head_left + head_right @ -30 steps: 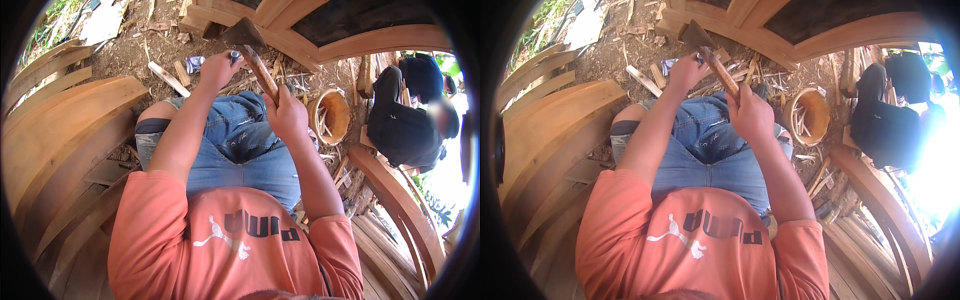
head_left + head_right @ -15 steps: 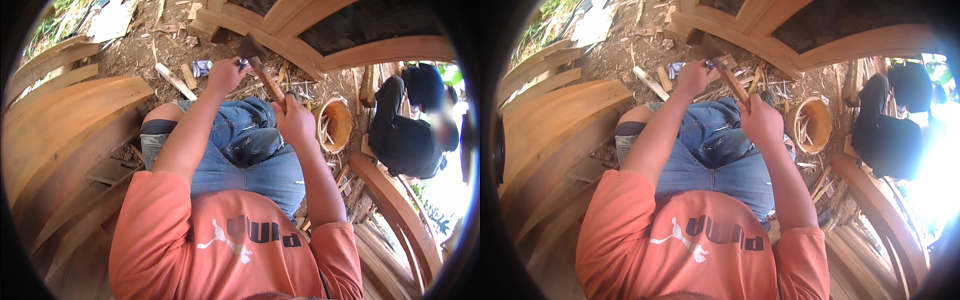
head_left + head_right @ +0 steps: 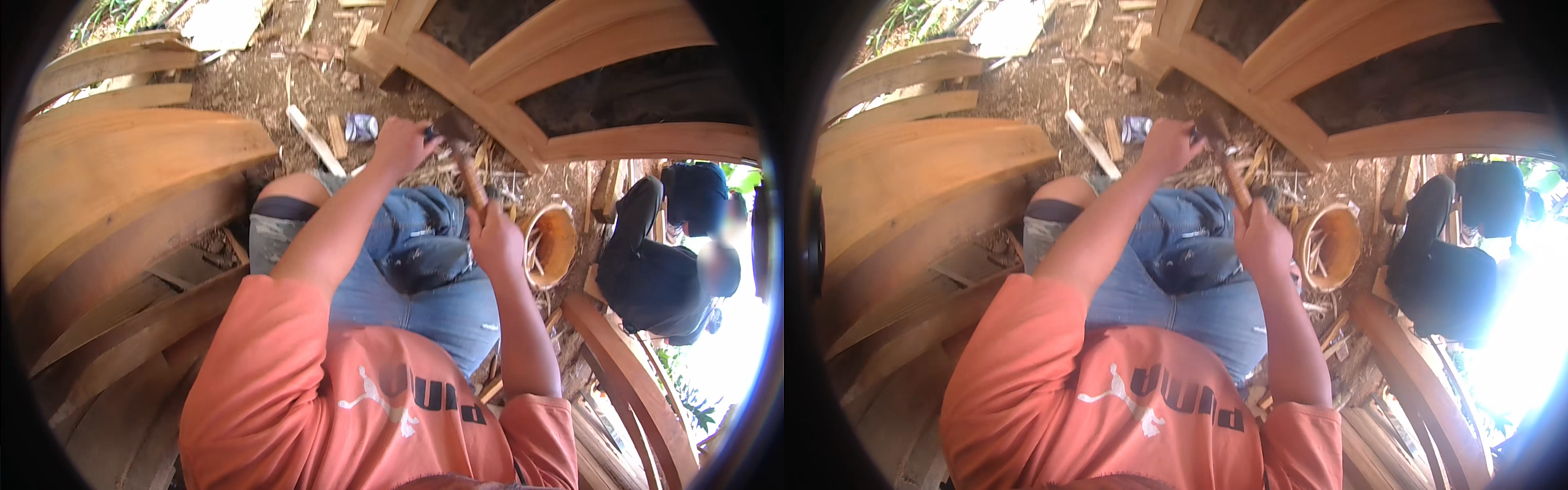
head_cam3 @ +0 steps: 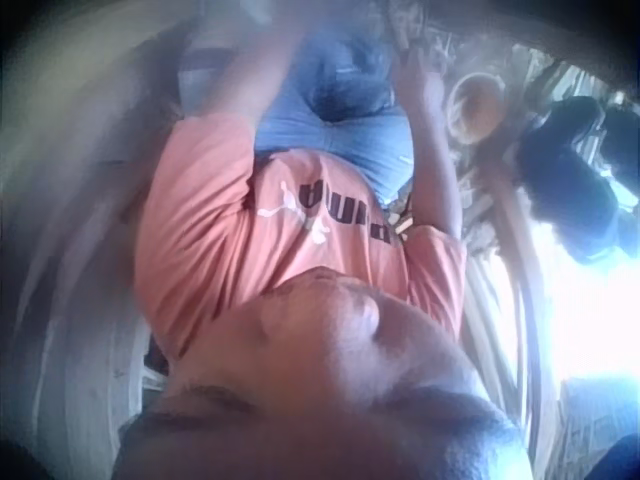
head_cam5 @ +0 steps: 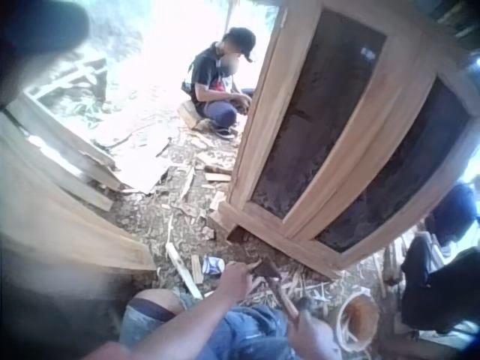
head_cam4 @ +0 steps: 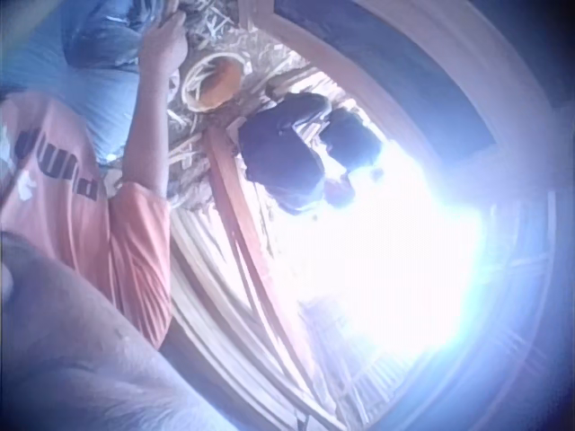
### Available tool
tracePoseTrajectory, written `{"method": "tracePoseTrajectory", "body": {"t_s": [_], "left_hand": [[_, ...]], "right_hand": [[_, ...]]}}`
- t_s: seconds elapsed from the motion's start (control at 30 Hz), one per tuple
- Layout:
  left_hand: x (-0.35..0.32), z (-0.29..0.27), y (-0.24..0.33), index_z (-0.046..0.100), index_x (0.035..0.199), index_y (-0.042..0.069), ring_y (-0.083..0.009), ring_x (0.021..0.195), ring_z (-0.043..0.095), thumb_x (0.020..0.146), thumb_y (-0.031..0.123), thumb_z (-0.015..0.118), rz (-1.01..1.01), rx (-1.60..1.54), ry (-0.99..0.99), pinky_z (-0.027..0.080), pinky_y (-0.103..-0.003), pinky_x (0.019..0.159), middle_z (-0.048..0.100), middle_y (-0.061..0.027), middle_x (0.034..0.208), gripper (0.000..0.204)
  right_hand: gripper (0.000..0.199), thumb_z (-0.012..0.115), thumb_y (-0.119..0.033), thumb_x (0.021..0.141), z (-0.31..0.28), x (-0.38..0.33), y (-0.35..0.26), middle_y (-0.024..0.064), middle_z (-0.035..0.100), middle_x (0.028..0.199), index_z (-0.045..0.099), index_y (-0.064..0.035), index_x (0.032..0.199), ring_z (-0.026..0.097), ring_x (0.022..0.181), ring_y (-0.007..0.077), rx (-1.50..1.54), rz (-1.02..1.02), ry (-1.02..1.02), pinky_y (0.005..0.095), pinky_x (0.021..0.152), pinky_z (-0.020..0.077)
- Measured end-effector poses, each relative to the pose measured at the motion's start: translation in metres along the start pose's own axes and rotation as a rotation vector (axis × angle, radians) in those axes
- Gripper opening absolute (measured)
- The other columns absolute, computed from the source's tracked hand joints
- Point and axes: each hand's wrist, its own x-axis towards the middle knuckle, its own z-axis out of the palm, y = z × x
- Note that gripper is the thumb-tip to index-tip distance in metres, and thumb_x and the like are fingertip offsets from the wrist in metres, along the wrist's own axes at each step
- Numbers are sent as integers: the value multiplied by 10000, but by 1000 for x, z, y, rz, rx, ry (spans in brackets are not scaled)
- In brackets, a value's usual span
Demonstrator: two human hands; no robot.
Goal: The person is hammering nails into a wooden structure while sitting on the ground. They use a hammer to drive nails into the wood, occasionally adjusting their position and the wood pieces.
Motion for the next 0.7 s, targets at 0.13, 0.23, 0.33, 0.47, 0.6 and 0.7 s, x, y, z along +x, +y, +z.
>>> {"method": "tracePoseTrajectory", "body": {"t_s": [0.13,0.23,0.33,0.47,0.6,0.7], "left_hand": [[-9,2,-1,819,1108,115,-360,889,762,1009,510,750,17,-23,59,525,-505,942,778,-137,835,413],[5,1,1,824,1109,114,-358,891,763,1016,522,738,19,-6,18,521,-500,960,782,-128,840,427],[-1,9,-3,836,1120,173,-332,877,762,1028,515,726,33,22,78,508,-482,951,783,-112,835,371],[8,10,-8,841,1127,194,-324,884,766,1038,523,712,73,44,149,502,-485,950,784,-105,834,364],[-3,10,-4,857,1075,196,-328,887,764,1036,533,712,-27,-1,4,498,-484,961,790,-111,837,368],[3,1,-4,863,1041,207,-327,886,763,1034,556,705,-4,-14,48,498,-480,964,800,-109,852,384]], "right_hand": [[360,687,-389,1092,-30,-3,-13,217,757,851,626,-41,1155,747,819,506,40,32,31,563,724,590],[411,683,-392,1095,-38,-3,-19,223,763,882,632,-6,1227,756,819,492,198,-42,317,553,727,594],[398,662,-411,1103,-24,-6,-16,248,746,875,624,-24,1189,741,828,507,136,72,59,561,715,583],[364,655,-407,1111,-33,8,-13,254,734,845,607,-47,1080,740,818,506,10,14,98,568,715,574],[424,659,-421,1109,-44,5,-32,263,729,839,607,1,1104,737,807,508,217,-6,243,572,713,573],[414,659,-403,1104,-23,9,-14,241,763,878,631,-14,1244,756,832,495,-22,-7,9,579,743,590]]}}
